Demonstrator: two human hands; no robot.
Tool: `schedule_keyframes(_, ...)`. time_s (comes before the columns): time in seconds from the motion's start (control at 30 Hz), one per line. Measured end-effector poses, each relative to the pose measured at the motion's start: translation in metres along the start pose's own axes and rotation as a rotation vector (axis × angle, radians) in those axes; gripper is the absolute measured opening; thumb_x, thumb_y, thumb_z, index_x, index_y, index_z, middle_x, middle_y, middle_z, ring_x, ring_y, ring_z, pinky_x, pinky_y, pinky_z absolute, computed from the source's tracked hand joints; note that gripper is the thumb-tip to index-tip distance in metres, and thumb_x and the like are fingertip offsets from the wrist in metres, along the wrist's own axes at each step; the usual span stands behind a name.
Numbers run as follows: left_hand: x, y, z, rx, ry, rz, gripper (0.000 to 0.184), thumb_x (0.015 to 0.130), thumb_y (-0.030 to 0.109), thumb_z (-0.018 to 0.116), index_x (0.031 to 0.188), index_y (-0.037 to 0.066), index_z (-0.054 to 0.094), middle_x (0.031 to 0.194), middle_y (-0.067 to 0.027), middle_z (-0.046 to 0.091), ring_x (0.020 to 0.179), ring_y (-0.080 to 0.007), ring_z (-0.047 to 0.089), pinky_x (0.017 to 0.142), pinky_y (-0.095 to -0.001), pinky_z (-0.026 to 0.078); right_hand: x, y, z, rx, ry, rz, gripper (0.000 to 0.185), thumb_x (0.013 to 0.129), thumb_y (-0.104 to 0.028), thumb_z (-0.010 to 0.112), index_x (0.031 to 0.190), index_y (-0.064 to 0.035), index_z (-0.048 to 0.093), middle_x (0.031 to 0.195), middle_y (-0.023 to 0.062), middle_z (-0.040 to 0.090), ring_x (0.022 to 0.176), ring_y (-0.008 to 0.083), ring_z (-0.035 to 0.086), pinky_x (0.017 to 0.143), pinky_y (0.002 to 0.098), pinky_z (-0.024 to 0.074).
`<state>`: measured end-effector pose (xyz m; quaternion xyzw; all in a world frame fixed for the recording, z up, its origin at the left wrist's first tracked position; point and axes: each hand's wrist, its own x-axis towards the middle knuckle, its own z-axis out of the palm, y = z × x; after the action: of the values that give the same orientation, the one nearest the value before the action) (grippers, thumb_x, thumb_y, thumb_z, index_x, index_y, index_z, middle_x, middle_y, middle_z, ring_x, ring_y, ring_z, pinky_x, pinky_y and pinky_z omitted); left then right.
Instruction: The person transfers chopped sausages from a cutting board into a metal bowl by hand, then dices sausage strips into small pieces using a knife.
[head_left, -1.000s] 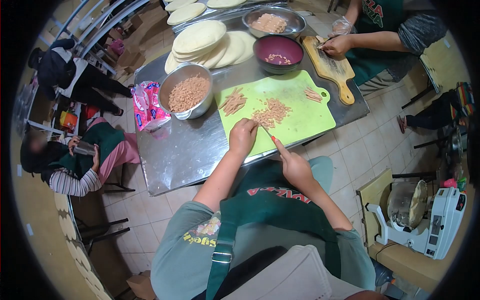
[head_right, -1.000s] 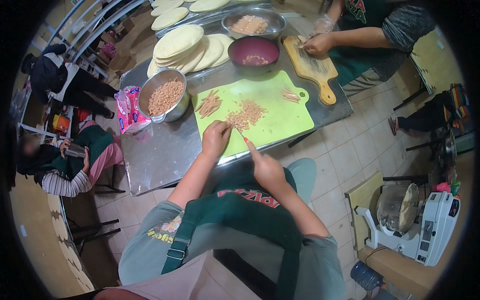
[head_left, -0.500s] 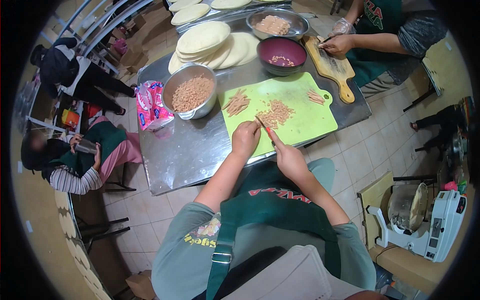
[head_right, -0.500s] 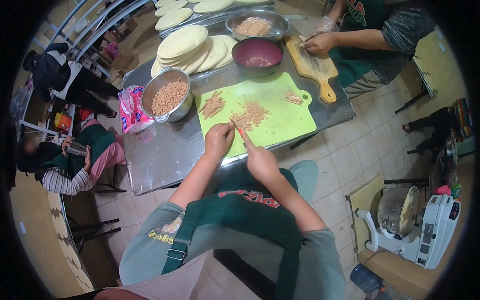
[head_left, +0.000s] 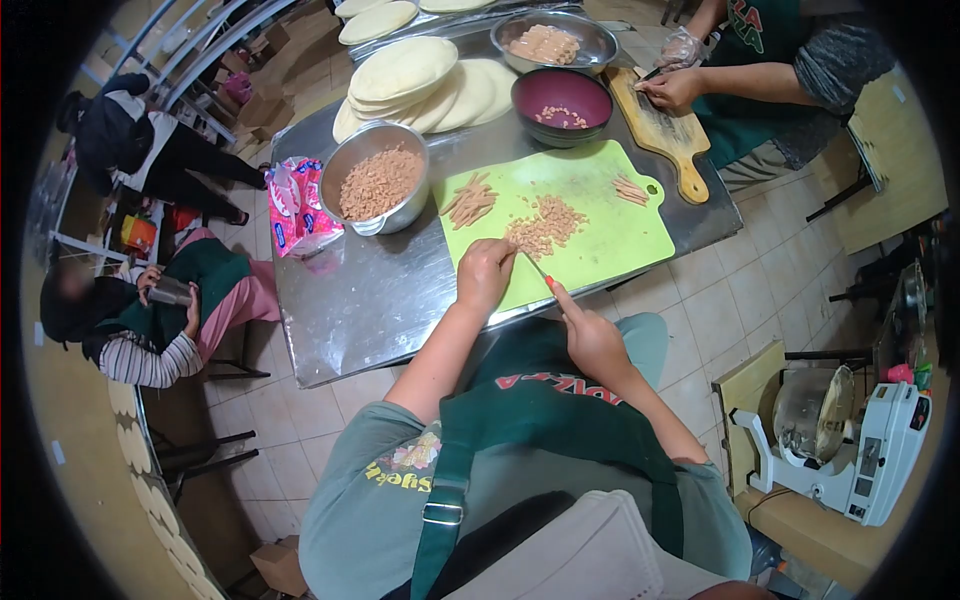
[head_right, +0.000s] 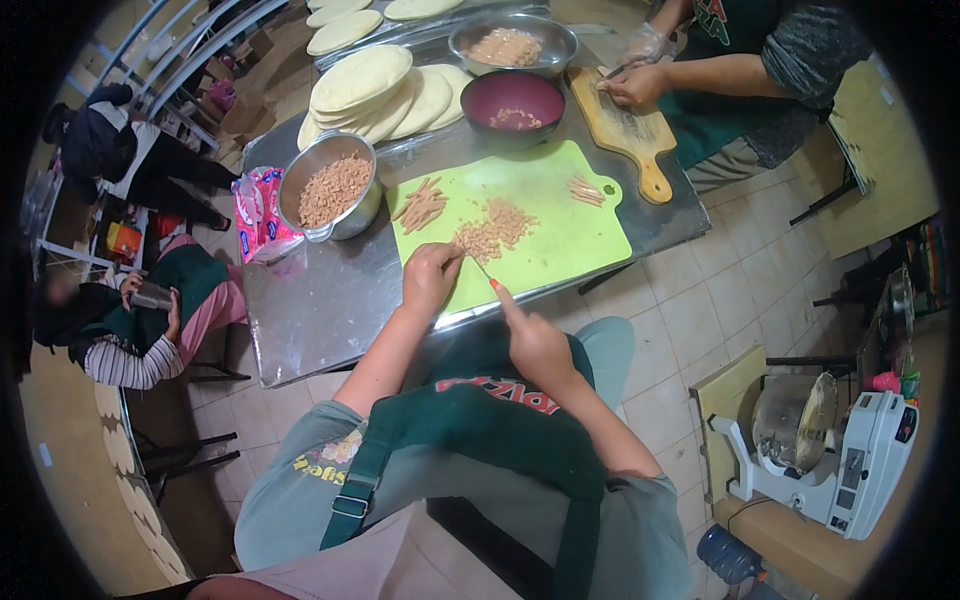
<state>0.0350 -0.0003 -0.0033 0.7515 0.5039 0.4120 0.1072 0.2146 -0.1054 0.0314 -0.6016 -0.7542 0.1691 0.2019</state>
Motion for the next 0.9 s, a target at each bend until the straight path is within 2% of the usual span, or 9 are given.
schedule_keyframes(0.17,-0.001,0.001,-0.002,0.003,-0.039,-0.027,0.006,0.073,0.006,0.068,0.078,0.004,0.067,0.075,-0.0114,0.063,0.071,-0.0282,0.06,0.064,-0.0352,0.049,0.016,0.0,-0.009,0.132,0.061,-0.016,0.047,0.086,-0.01,0.048,0.133,-0.0155,0.044,0.064,0.0197,0.055,0.057,0.0363,0.056,0.056,0.0465,0.0449)
schedule_keyframes(0.3,-0.002,0.001,-0.002,0.02,-0.058,-0.049,0.006,0.073,0.007,0.068,0.078,0.004,0.067,0.076,-0.0108,0.063,0.07,-0.0275,0.061,0.062,-0.0345,0.049,0.032,-0.008,-0.012,0.046,-0.016,-0.005,0.05,0.086,-0.011,0.046,0.135,-0.0179,0.041,0.063,0.0199,0.056,0.058,0.0369,0.057,0.056,0.0467,0.0454)
schedule_keyframes(0.37,-0.002,0.001,-0.002,0.013,-0.056,-0.047,0.006,0.073,0.007,0.068,0.079,0.004,0.067,0.076,-0.011,0.063,0.07,-0.0278,0.061,0.063,-0.0346,0.049,0.039,-0.012,-0.015,-0.049,-0.152,0.017,0.056,0.084,-0.009,0.046,0.137,-0.0217,0.037,0.063,0.0197,0.056,0.057,0.0362,0.058,0.057,0.0458,0.0469)
schedule_keyframes(0.47,-0.002,-0.001,-0.002,-0.001,-0.053,-0.046,0.007,0.073,0.007,0.068,0.079,0.004,0.067,0.076,-0.0114,0.063,0.07,-0.0282,0.061,0.063,-0.0348,0.049,0.047,-0.007,-0.009,-0.094,-0.187,-0.003,0.063,0.08,-0.007,0.047,0.139,-0.0248,0.034,0.063,0.0188,0.057,0.058,0.0349,0.06,0.058,0.0445,0.0486)
schedule_keyframes(0.67,-0.003,-0.002,0.0,-0.015,-0.039,-0.042,0.009,0.073,0.006,0.068,0.082,0.004,0.067,0.077,-0.0115,0.063,0.07,-0.0279,0.061,0.063,-0.0347,0.049,0.061,-0.009,0.002,-0.155,-0.199,-0.027,0.07,0.075,-0.003,0.047,0.14,-0.0244,0.032,0.065,0.0175,0.058,0.058,0.0334,0.061,0.058,0.0425,0.0498)
schedule_keyframes(0.8,-0.003,-0.001,-0.001,-0.013,-0.029,-0.048,0.009,0.073,0.007,0.068,0.082,0.004,0.067,0.076,-0.0112,0.062,0.069,-0.0274,0.061,0.062,-0.0341,0.049,0.04,-0.006,-0.004,-0.137,-0.202,0.002,0.065,0.078,-0.004,0.047,0.139,-0.0222,0.035,0.063,0.0175,0.057,0.056,0.0334,0.059,0.055,0.0422,0.0485)
schedule_keyframes(0.9,-0.003,0.0,-0.002,-0.014,-0.022,-0.063,0.009,0.073,0.008,0.069,0.081,0.004,0.067,0.074,-0.0109,0.061,0.067,-0.0272,0.061,0.061,-0.0336,0.049,0.018,0.0,-0.008,-0.055,-0.11,-0.009,0.056,0.081,-0.007,0.048,0.135,-0.0188,0.041,0.061,0.0176,0.056,0.054,0.0342,0.056,0.053,0.0438,0.0463)
